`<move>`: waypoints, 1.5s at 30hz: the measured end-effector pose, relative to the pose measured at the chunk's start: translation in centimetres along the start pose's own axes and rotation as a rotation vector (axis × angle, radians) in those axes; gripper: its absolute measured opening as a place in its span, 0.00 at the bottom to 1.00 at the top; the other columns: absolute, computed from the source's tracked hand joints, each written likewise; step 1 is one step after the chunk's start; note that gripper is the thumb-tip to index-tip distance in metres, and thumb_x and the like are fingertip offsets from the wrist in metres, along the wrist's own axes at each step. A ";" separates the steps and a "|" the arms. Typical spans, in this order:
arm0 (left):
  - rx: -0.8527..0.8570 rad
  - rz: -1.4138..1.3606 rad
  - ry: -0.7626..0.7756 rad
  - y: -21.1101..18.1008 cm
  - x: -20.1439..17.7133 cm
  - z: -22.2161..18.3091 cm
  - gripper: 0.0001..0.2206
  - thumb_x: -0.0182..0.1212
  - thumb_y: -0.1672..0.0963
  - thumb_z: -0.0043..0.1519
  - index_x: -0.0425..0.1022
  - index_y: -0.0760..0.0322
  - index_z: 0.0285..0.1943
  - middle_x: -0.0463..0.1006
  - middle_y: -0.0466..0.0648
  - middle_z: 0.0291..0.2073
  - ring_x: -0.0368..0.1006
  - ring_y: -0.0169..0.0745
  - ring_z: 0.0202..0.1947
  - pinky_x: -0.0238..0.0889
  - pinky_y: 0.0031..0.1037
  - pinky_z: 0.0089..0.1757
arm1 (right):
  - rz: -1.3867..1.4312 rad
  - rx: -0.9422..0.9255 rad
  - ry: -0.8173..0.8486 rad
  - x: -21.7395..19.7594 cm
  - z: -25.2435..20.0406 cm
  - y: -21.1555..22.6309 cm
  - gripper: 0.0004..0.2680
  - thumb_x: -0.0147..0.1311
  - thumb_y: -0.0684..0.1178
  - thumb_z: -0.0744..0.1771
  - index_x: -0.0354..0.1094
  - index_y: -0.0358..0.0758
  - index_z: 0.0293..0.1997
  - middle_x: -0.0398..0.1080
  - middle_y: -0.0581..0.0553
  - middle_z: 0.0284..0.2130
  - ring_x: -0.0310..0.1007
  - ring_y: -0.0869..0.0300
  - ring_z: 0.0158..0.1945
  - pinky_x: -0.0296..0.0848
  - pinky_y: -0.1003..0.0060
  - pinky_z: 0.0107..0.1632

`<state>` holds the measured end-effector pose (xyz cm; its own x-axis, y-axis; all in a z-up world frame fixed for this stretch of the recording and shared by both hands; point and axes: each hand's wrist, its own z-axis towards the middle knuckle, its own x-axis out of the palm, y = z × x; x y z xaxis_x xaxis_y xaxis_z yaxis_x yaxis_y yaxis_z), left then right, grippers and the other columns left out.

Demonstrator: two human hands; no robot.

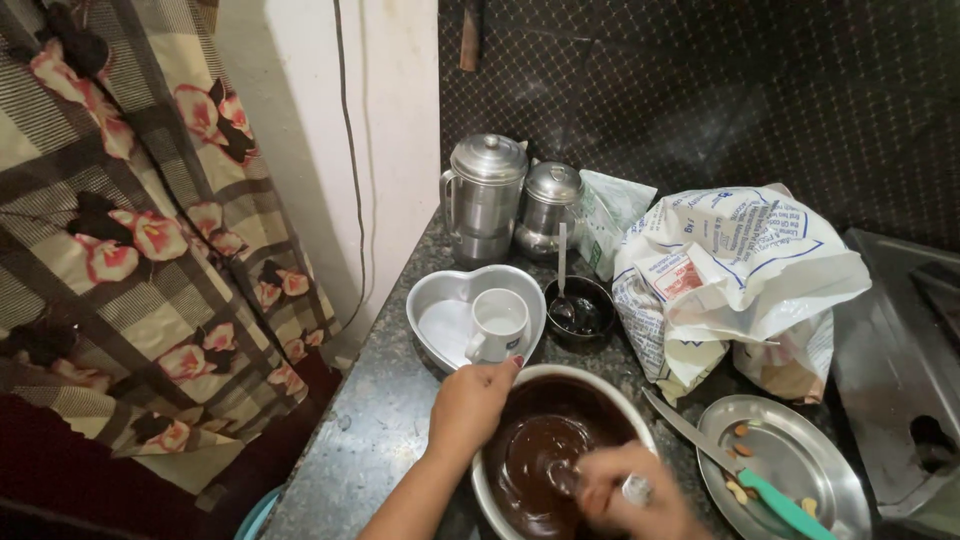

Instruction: The person whisks a chocolate mixture in a bowl, pours liquid from a cup into it, and continues stirring. They then line a heart-shaped pan with paper, grease it with oil from a metal container, and pour the batter into the pan.

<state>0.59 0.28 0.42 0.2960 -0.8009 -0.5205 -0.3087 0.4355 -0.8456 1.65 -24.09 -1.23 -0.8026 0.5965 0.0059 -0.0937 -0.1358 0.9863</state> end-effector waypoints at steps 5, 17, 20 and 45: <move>0.073 -0.039 0.017 0.9 0.3 0.4 0.27 0.52 0.42 0.62 0.80 0.69 0.28 0.77 0.64 0.23 0.75 0.66 0.29 0.66 0.46 0.38 | 0.099 0.008 -0.360 -4.3 6.2 0.4 0.08 0.51 0.43 0.64 0.57 0.37 0.24 0.58 0.49 0.17 0.54 0.65 0.19 0.52 0.68 0.23; 0.054 -0.114 -0.023 1.5 0.9 0.4 0.27 0.56 0.43 0.61 0.78 0.72 0.26 0.74 0.64 0.19 0.69 0.63 0.23 0.64 0.44 0.34 | 0.330 0.099 -0.037 3.0 -0.2 -2.4 0.13 0.54 0.36 0.66 0.51 0.41 0.23 0.54 0.50 0.18 0.52 0.67 0.19 0.48 0.69 0.22; 0.077 -0.105 0.010 1.3 0.7 0.7 0.28 0.55 0.43 0.62 0.76 0.73 0.24 0.73 0.62 0.18 0.69 0.61 0.22 0.64 0.43 0.33 | -0.014 -0.158 -0.295 -0.7 -2.1 -1.7 0.02 0.50 0.38 0.61 0.62 0.31 0.28 0.64 0.43 0.19 0.60 0.63 0.20 0.58 0.65 0.23; 0.087 -0.127 -0.006 1.3 1.0 0.5 0.27 0.57 0.44 0.61 0.77 0.72 0.25 0.74 0.64 0.18 0.71 0.63 0.22 0.65 0.44 0.34 | 0.300 -0.142 -0.623 -3.1 10.3 0.5 0.10 0.46 0.42 0.66 0.53 0.43 0.22 0.52 0.50 0.13 0.48 0.64 0.14 0.48 0.66 0.18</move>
<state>0.89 0.27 -1.28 0.3333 -0.8494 -0.4092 -0.1891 0.3650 -0.9116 10.22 -17.85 0.98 -0.3230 0.8532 0.4095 -0.0310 -0.4420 0.8965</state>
